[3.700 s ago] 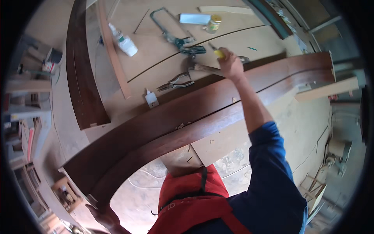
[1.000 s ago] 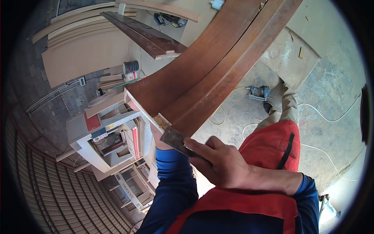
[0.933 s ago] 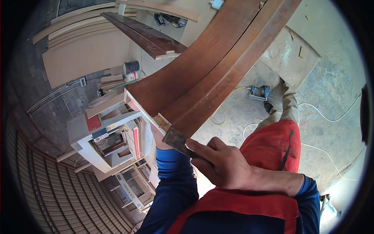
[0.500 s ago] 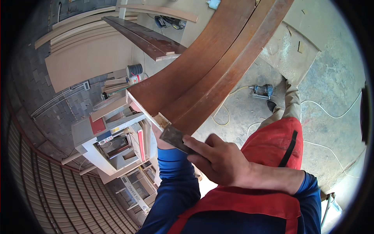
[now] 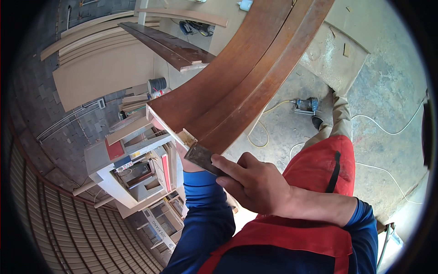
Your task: Assemble and finish a curved wooden furniture part using a hammer, saw, and carving tools.
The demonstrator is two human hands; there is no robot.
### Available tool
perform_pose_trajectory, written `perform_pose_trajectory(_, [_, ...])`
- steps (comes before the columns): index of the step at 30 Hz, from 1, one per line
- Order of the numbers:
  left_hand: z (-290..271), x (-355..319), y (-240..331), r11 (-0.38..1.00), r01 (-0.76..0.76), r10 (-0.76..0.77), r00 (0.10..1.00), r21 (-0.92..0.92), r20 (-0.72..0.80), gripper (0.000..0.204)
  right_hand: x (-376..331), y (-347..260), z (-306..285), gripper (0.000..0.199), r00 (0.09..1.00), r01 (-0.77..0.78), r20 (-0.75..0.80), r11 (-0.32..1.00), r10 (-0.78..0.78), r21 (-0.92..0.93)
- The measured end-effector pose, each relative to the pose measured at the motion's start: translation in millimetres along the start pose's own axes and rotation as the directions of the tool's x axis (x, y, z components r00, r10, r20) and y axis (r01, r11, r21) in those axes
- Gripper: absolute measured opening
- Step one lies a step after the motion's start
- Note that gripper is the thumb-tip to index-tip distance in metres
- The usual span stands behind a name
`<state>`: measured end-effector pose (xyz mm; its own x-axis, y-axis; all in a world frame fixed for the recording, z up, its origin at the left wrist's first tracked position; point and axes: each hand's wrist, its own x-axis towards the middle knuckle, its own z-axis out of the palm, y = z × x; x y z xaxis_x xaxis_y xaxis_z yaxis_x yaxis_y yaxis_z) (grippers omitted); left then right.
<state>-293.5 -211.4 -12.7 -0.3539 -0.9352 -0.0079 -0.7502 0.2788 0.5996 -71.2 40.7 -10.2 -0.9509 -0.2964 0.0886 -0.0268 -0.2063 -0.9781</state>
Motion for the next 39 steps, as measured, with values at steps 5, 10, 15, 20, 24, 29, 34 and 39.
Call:
perform_pose_trajectory(5, [-6.4, 38.5, -24.6, 0.989, -0.045, 0.065, 0.989, -0.141, 0.135, 0.039, -1.8, -4.4, -2.5, 0.050, 0.999, -0.035, 0.033, 0.999, 0.034, 0.027])
perform_pose_trajectory(10, [-7.3, 58.0, -41.5, 0.956, -0.063, 0.146, 0.949, -0.285, 0.280, 0.038, 2.8, -7.0, 2.3, 0.050, 0.999, 0.005, -0.031, 1.000, -0.005, -0.021])
perform_pose_trajectory(15, [-11.7, 67.6, -53.1, 0.901, -0.049, 0.242, 0.882, -0.431, 0.404, 0.038, 1.1, -9.0, 3.1, 0.048, 1.000, -0.009, -0.015, 0.999, 0.009, -0.044])
perform_pose_trajectory(20, [-17.2, 67.8, -60.2, 0.818, 0.003, 0.350, 0.790, -0.575, 0.503, 0.038, 39.6, -8.4, 9.7, 0.043, 0.991, 0.014, -0.125, 0.903, 0.044, 0.429])
perform_pose_trajectory(24, [-29.3, 69.0, -73.8, 0.727, 0.068, 0.436, 0.723, -0.683, 0.536, 0.038, 3.8, -35.7, -44.4, 0.038, 0.947, -0.154, -0.153, 0.819, 0.282, 0.552])
perform_pose_trajectory(29, [-55.4, 62.5, -91.0, 0.604, 0.148, 0.541, 0.646, -0.783, 0.539, 0.039, -2.5, -13.6, -59.0, 0.037, 0.800, -0.220, -0.270, 0.679, 0.536, 0.700])
perform_pose_trajectory(34, [-77.3, -71.4, -70.7, 0.587, 0.222, 0.479, 0.680, -0.779, 0.555, 0.051, -17.9, 9.7, -33.8, 0.039, 0.913, -0.167, -0.265, 0.879, 0.309, 0.447])
perform_pose_trajectory(39, [-94.4, -96.2, -80.0, 0.593, 0.180, 0.430, 0.753, -0.785, 0.499, 0.067, -21.3, -4.9, -15.9, 0.046, 0.993, -0.034, -0.105, 0.970, 0.061, 0.241])
